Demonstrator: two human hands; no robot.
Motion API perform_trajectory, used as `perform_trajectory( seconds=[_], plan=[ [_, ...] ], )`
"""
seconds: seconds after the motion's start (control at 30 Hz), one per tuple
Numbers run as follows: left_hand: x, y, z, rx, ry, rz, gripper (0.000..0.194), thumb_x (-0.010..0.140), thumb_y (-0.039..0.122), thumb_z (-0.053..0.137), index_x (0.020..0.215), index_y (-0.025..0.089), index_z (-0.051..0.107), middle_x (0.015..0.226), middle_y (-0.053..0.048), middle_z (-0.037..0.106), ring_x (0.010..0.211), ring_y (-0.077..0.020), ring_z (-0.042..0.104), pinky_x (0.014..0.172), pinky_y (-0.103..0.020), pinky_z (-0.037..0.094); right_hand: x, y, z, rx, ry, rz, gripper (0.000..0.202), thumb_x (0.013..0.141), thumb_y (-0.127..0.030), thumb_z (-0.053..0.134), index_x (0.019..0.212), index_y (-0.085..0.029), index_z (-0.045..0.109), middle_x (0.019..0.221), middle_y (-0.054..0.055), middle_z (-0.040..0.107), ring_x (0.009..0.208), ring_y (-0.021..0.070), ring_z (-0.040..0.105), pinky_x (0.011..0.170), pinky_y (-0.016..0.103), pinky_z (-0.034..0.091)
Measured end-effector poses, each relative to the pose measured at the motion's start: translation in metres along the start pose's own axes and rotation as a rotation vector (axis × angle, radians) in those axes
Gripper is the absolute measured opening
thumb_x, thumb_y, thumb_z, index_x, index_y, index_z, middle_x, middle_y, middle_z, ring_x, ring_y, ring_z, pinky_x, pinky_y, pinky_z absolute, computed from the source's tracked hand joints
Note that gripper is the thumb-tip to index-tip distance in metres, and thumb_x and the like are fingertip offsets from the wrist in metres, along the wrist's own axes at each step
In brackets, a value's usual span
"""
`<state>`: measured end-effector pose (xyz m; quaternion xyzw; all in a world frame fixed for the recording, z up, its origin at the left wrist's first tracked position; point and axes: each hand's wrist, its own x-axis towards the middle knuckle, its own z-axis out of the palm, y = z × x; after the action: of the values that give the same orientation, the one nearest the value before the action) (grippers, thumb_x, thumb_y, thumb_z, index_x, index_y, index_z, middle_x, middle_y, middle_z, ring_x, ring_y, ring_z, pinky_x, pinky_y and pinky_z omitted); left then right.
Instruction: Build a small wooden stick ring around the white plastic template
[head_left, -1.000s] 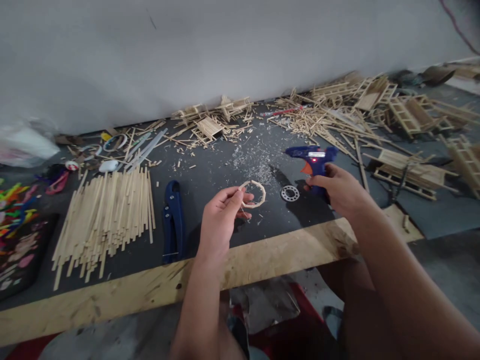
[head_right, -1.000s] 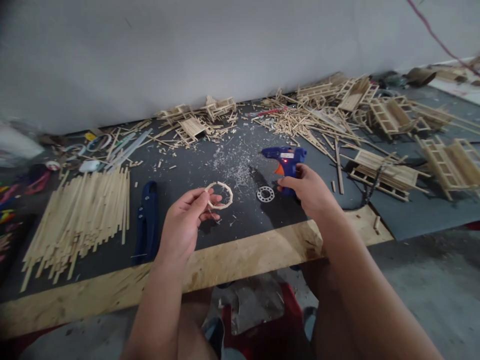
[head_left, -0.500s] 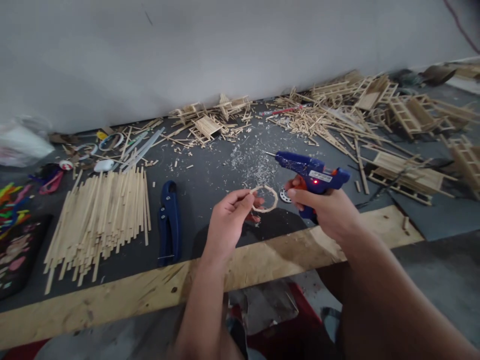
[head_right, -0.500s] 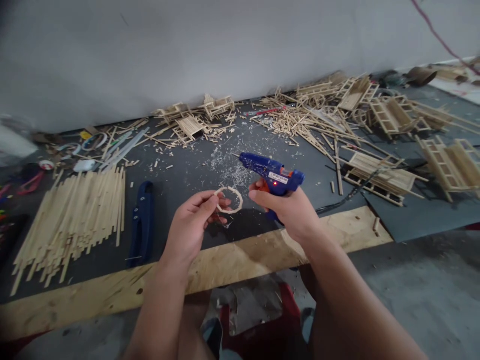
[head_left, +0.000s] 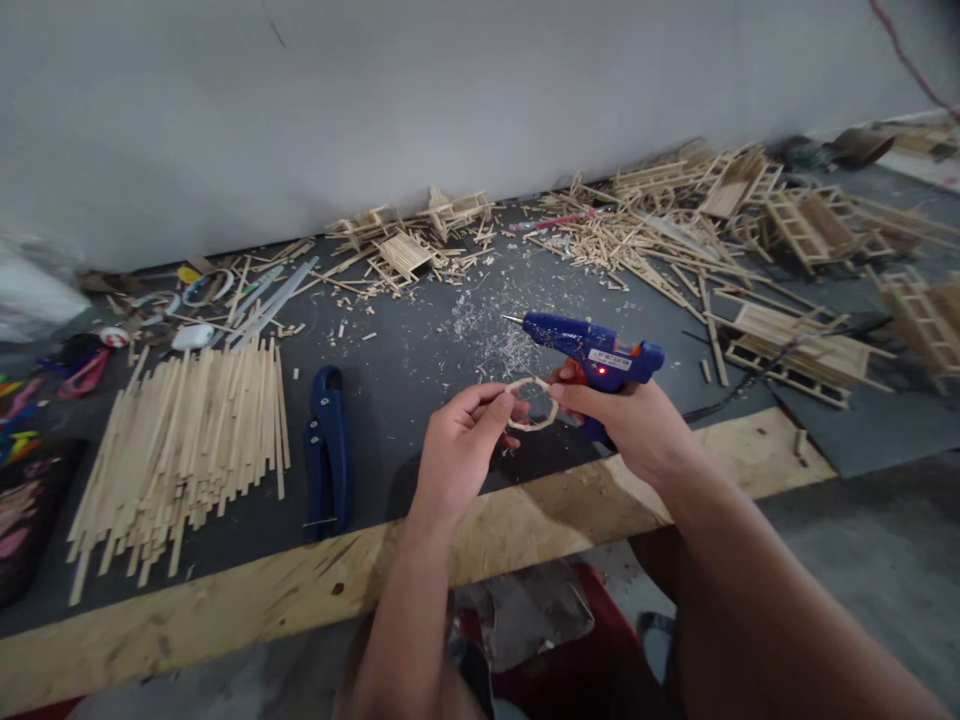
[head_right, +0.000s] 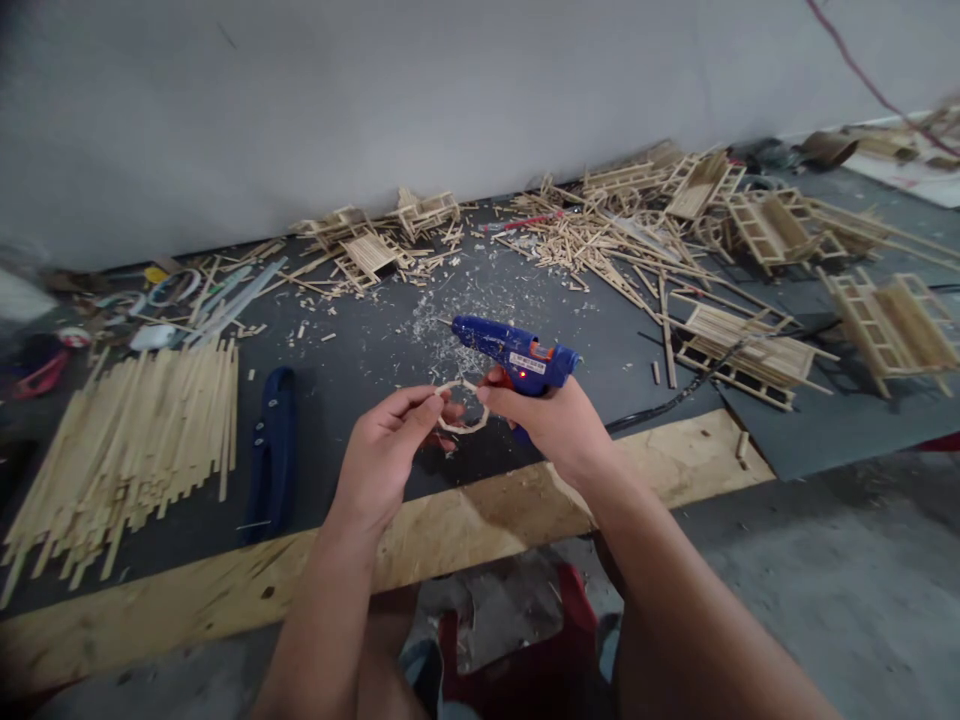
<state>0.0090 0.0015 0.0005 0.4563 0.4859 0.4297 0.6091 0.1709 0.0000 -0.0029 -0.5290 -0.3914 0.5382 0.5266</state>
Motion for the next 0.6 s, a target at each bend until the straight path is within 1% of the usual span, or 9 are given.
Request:
perform_trajectory(
  seconds=[0.23,0.5,0.6],
  plan=[
    [0.0009,-0.0006,-0.001,0.031,0.001,0.028,0.022,0.077,0.034,0.062,0.09,0.017,0.066,0.08,-0.006,0.07,0.074,-0.0169,0.064,0.056,-0.024,0.053,0.0014,-0.0006,-0.0011,-0.015,-0.008,0.001,0.021,0.063,-0.028,0.074,0.075,-0.017,0.061,0.072,-0.001,0.06,0.056,0.0087,0.048,0.052,0.024,0.038],
    [0.0022,-0.0034,-0.0006,0.012,0.007,0.036,0.021,0.076,0.034,0.062,0.09,0.017,0.066,0.079,-0.006,0.07,0.073,-0.017,0.065,0.055,-0.024,0.053,0.0015,0.0008,0.0007,-0.016,0.0,-0.008,0.021,0.062,-0.028,0.074,0.075,-0.018,0.06,0.071,-0.002,0.059,0.055,0.0086,0.047,0.052,0.024,0.037],
    [0.0032,-0.0023,-0.0014,-0.027,0.037,0.039,0.023,0.075,0.034,0.064,0.089,0.016,0.066,0.077,-0.006,0.069,0.07,-0.0164,0.064,0.054,-0.024,0.053,0.0023,-0.0025,-0.0006,0.003,-0.003,-0.009,0.02,0.062,-0.028,0.073,0.074,-0.018,0.061,0.072,-0.001,0.06,0.054,0.0085,0.047,0.051,0.024,0.038]
  ],
)
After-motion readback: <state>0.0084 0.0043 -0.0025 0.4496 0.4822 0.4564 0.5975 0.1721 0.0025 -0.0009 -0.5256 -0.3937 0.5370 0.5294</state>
